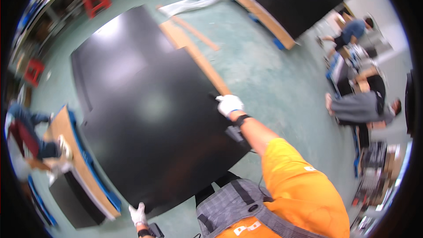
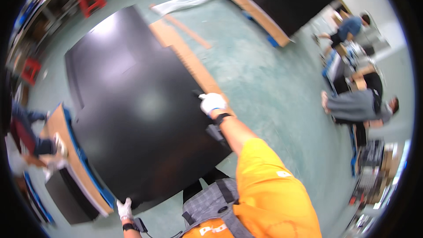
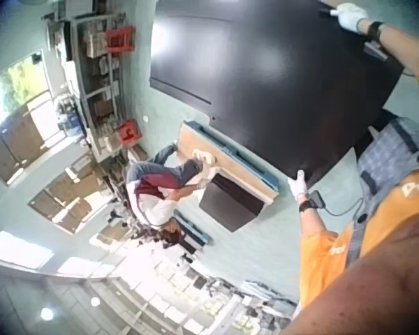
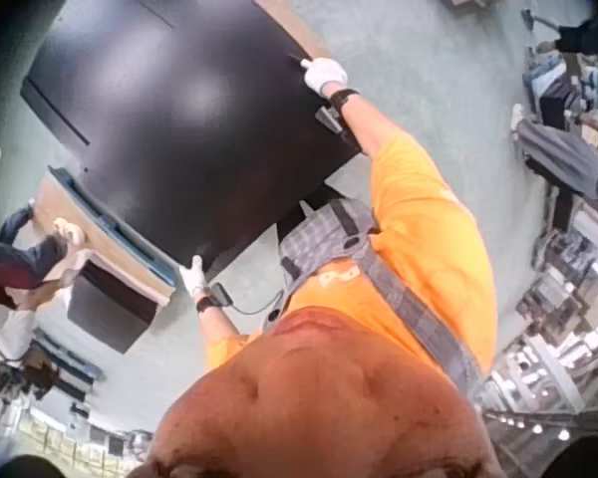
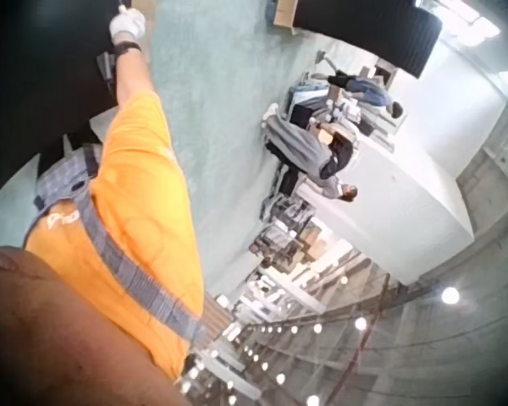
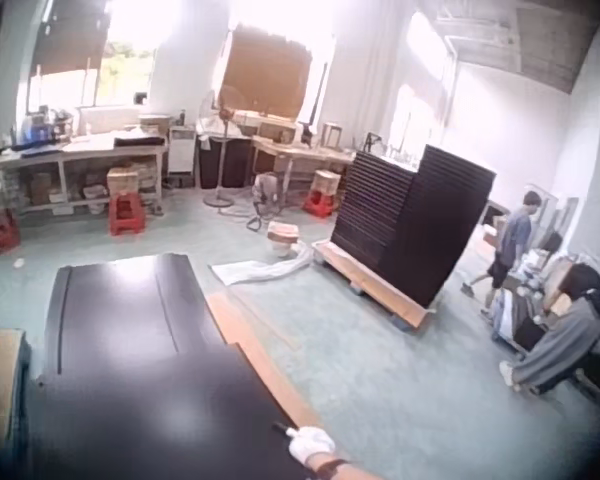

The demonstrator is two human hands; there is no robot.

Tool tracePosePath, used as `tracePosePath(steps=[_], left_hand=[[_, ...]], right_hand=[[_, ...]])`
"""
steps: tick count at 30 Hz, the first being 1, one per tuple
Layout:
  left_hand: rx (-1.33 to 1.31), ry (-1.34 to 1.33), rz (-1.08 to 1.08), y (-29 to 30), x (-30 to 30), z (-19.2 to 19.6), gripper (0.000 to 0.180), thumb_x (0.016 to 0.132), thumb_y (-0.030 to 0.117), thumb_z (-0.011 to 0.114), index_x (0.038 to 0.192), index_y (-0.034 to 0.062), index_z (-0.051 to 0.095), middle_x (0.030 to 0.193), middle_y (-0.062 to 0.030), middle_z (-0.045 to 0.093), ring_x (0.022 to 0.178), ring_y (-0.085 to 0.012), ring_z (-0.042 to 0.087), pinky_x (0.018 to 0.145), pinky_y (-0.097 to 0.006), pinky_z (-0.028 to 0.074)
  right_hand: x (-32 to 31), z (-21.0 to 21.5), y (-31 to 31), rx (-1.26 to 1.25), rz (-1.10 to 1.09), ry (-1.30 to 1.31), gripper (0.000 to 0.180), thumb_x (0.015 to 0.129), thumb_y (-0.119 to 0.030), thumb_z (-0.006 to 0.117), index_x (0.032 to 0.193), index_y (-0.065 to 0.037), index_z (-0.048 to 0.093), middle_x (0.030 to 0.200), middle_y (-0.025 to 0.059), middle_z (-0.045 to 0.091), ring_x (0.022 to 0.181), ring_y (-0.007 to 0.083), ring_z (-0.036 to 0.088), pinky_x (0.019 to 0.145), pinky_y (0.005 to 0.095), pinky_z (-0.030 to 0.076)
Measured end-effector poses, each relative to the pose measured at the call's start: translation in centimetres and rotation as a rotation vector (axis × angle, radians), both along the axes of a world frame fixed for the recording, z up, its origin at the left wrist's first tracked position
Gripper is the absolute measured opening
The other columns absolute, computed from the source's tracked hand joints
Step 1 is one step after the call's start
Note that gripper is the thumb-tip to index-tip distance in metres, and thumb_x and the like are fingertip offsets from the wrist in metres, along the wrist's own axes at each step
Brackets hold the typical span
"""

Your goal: Use a white marker to label black furniture panels and then organize and stack them on pallets.

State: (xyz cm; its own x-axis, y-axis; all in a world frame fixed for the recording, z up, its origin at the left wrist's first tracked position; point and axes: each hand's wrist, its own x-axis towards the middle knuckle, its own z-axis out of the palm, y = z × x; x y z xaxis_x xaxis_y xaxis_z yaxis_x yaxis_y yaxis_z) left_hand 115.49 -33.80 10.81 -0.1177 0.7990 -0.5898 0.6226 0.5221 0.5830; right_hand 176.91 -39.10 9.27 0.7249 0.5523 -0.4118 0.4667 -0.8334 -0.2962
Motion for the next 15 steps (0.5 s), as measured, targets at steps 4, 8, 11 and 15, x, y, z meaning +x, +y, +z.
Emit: tracePosePath(steps=[4, 8, 11, 15], left_hand=[[-0.144, 0.321, -0.283, 1.5, 1.5, 2.3, 0.073, 0.079, 0.034, 0.064, 0.127, -0.0122, 0.036, 0.124, -0.0222, 0.05, 0.11, -0.0298, 0.05, 0.096, -0.034, 0.04], [-0.177, 0.485, -0.348, 1.0, 5.3, 4.5, 0.069, 0.075, 0.034, 0.064, 0.122, -0.0127, 0.043, 0.121, -0.0271, 0.052, 0.11, -0.0339, 0.051, 0.097, -0.038, 0.04], [-0.001, 0.637, -0.377, 0.6, 6.4, 3.6, 0.065, 0.077, 0.028, 0.06, 0.122, -0.0139, 0.039, 0.12, -0.0315, 0.05, 0.111, -0.0374, 0.051, 0.096, -0.04, 0.041], [-0.11, 0.891, -0.657, -1.2, 14.5, 5.3, 0.061, 0.075, 0.014, 0.051, 0.124, -0.0181, 0.031, 0.126, -0.0359, 0.039, 0.12, -0.0456, 0.041, 0.101, -0.042, 0.037]], right_hand=[[-0.3, 1.0, -1.6, -0.005, -0.146, 0.112, 0.031, 0.087, -0.029, 0.05, 0.091, -0.003, 0.066, 0.092, 0.0175, 0.066, 0.089, 0.0332, 0.064, 0.075, 0.0424, 0.051], [-1.8, -0.6, -6.5, 0.023, -0.153, 0.089, 0.025, 0.088, -0.022, 0.049, 0.1, 0.0, 0.05, 0.091, 0.0203, 0.064, 0.088, 0.0339, 0.064, 0.074, 0.0429, 0.051], [-4.1, -0.5, -10.1, 0.045, -0.118, 0.119, 0.027, 0.089, -0.02, 0.041, 0.107, 0.001, 0.044, 0.088, 0.0211, 0.063, 0.083, 0.0348, 0.064, 0.072, 0.044, 0.05], [-6.4, 0.0, -15.3, -0.03, -0.076, 0.127, 0.039, 0.092, -0.022, 0.032, 0.123, 0.001, 0.036, 0.092, 0.023, 0.058, 0.084, 0.0343, 0.061, 0.075, 0.044, 0.049]])
